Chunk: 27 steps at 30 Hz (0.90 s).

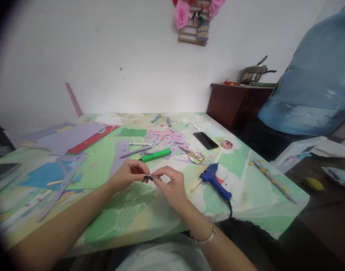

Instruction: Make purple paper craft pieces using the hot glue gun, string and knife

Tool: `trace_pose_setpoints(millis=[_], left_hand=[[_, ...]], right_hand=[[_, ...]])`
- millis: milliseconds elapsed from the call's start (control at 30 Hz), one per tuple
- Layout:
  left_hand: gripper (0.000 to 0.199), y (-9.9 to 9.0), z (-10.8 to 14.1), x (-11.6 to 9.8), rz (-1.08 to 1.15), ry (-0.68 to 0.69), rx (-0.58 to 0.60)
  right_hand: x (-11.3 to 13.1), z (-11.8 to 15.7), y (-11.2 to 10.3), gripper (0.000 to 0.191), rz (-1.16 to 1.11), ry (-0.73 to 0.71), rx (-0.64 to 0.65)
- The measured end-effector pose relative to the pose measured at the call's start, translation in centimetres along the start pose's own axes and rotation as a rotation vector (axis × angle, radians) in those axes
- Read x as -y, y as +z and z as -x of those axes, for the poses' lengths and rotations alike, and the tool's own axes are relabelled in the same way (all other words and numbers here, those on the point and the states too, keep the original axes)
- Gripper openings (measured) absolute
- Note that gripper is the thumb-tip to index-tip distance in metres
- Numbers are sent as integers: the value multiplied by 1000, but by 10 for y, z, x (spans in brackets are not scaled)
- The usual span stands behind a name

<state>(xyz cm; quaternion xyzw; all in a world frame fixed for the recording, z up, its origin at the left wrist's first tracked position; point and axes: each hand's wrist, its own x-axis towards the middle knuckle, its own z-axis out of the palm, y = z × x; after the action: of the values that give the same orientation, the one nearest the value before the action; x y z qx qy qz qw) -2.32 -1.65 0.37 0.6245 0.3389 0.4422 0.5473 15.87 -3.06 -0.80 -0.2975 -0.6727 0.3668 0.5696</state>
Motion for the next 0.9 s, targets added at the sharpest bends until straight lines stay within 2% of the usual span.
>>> trace_pose_setpoints(millis=[200, 500, 733, 900], left_hand=[[15, 1, -1, 1, -17, -7, -19], [20, -3, -6, 8, 12, 27, -184], [18, -3, -8, 10, -13, -45, -174], [23, -9, -11, 11, -41, -68, -311]], right_hand=[[-1, 0, 0, 5, 34, -15, -25], [-11, -5, -2, 8, -16, 168, -126], [-3, -34, -4, 6, -193, 251, -14], [5, -60, -2, 7, -189, 357, 195]])
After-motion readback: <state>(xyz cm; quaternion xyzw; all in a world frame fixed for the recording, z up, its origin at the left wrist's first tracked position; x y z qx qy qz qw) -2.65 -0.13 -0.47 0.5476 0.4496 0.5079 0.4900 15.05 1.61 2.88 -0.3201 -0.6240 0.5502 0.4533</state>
